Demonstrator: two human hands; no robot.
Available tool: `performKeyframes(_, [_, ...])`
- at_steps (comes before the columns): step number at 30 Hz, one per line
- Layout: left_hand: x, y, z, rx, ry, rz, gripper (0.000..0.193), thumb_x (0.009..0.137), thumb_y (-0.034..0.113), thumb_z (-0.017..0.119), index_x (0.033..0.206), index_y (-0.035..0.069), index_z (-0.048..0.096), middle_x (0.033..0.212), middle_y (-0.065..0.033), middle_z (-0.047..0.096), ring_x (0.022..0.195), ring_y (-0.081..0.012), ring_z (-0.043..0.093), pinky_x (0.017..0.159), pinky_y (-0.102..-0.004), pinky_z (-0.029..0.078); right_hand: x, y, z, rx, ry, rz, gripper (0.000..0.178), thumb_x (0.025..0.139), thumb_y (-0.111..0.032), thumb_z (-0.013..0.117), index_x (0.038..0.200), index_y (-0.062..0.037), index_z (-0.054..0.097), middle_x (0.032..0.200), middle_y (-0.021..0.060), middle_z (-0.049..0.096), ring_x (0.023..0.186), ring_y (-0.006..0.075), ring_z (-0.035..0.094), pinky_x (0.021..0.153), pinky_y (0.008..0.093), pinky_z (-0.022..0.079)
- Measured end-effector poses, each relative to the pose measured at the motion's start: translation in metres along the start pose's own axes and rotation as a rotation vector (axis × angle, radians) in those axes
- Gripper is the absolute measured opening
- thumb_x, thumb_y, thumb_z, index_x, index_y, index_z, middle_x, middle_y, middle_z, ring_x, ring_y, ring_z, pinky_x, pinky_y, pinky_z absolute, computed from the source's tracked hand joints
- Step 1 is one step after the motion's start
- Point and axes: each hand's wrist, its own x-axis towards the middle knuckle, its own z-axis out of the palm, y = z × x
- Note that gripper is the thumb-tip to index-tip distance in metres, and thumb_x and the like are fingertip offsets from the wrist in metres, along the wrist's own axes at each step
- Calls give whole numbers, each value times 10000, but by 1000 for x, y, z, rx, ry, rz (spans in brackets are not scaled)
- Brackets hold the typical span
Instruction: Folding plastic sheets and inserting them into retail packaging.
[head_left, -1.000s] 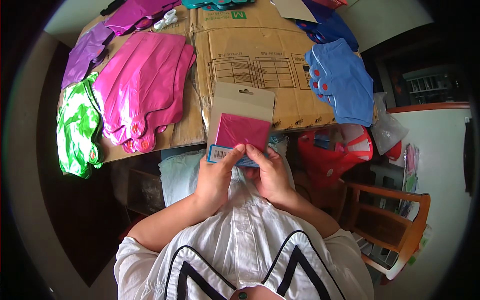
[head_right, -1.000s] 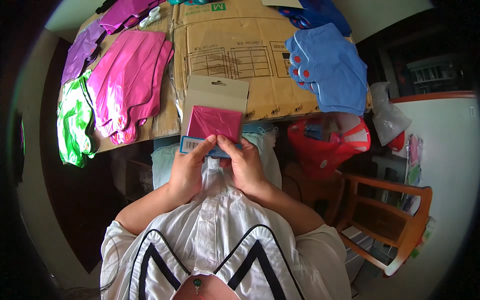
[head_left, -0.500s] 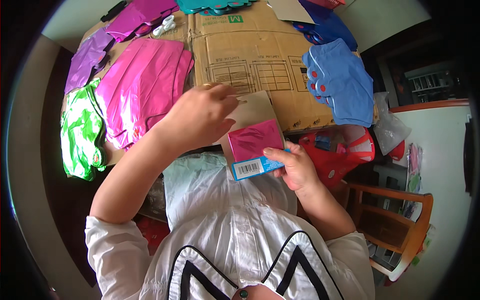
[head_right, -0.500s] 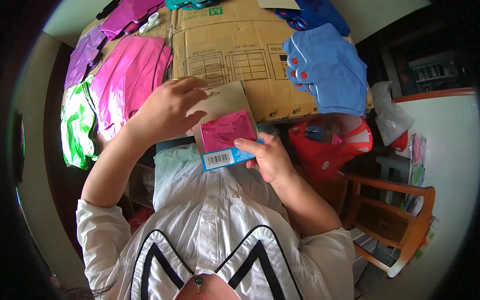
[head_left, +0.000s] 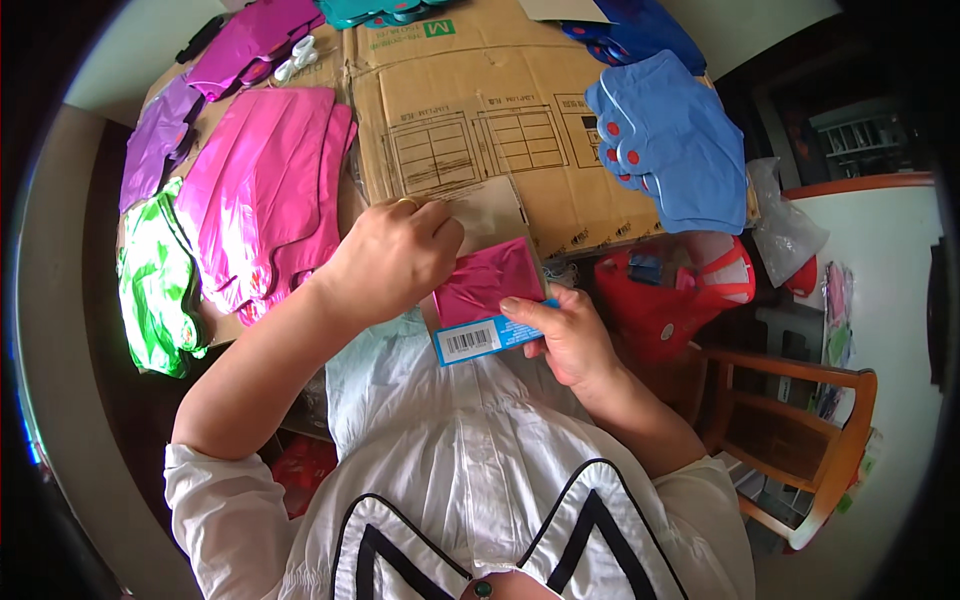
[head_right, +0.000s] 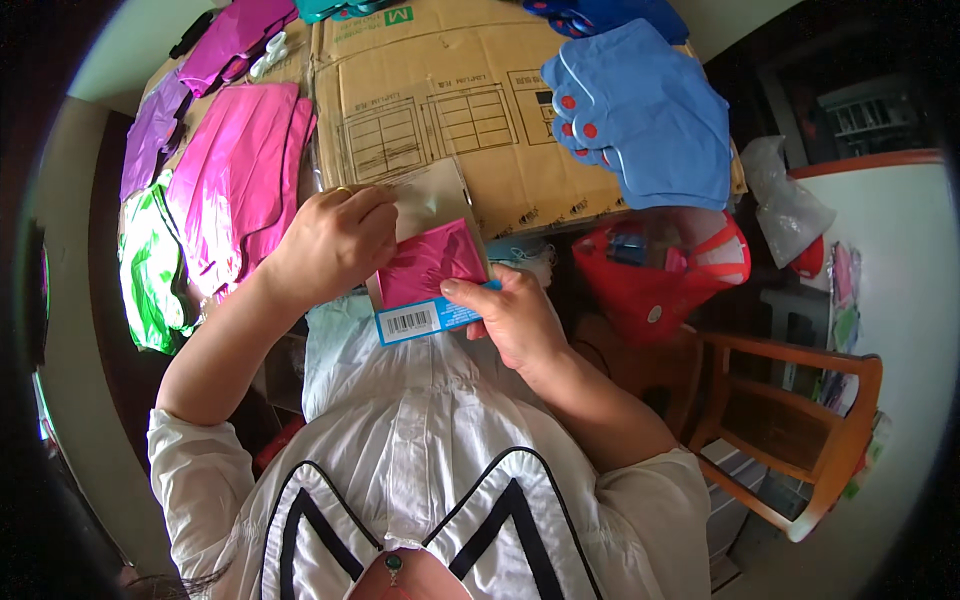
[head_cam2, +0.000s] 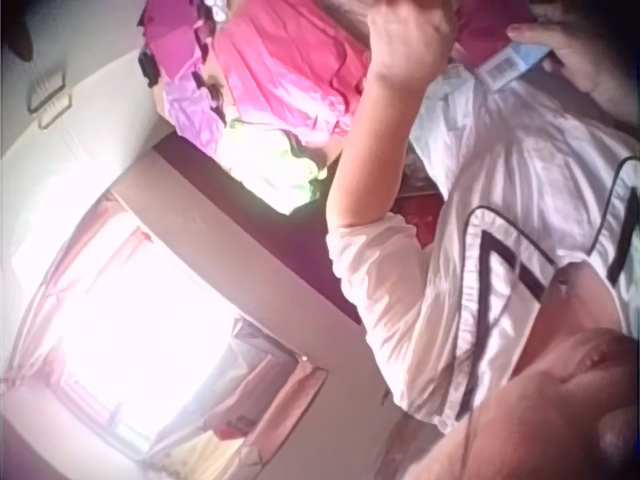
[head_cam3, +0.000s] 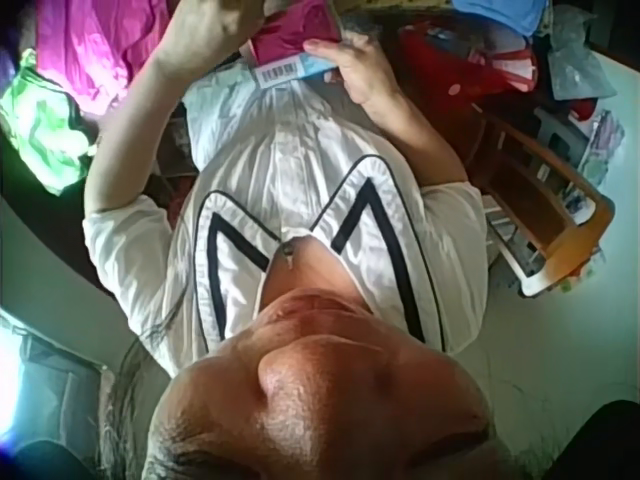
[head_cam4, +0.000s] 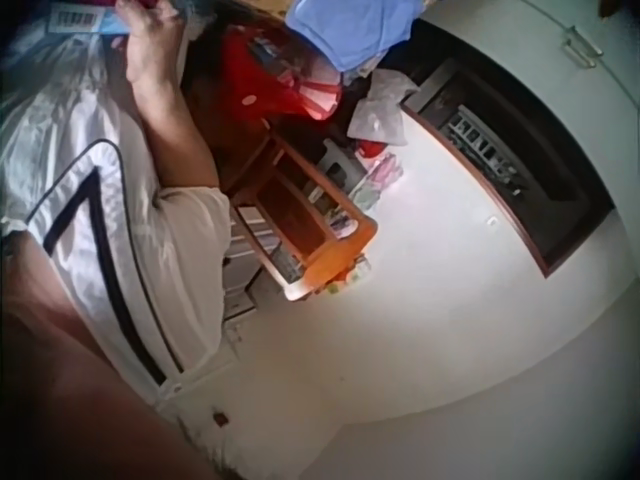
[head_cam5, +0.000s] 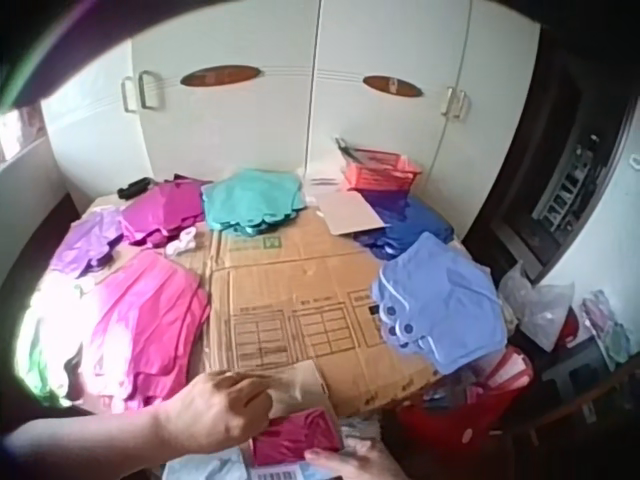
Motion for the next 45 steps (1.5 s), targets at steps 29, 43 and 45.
performKeyframes(29, [12,31,-10,155,-146,76,384,712,96,606,1070,-37,569,826,-91,607,725,-235,619,690,-331,503,-9,17,15,64,-6,13,217,805,-215,710,883,-26,639,717,23,637,517,72,521,463,216,412])
performKeyframes(43, [11,37,15,219,69,56,130,648,154,589,682,75,492,647,-34,502,581,-178,547,551,-310,444,-12,18,19,59,3,-2,245,800,-224,696,874,4,645,700,33,631,529,73,523,474,217,417])
performKeyframes(45, [11,37,14,210,68,46,124,649,153,589,681,78,495,641,-33,502,575,-179,547,553,-315,444,-13,17,20,44,11,1,247,799,-225,697,868,6,643,699,34,630,523,75,521,474,219,417])
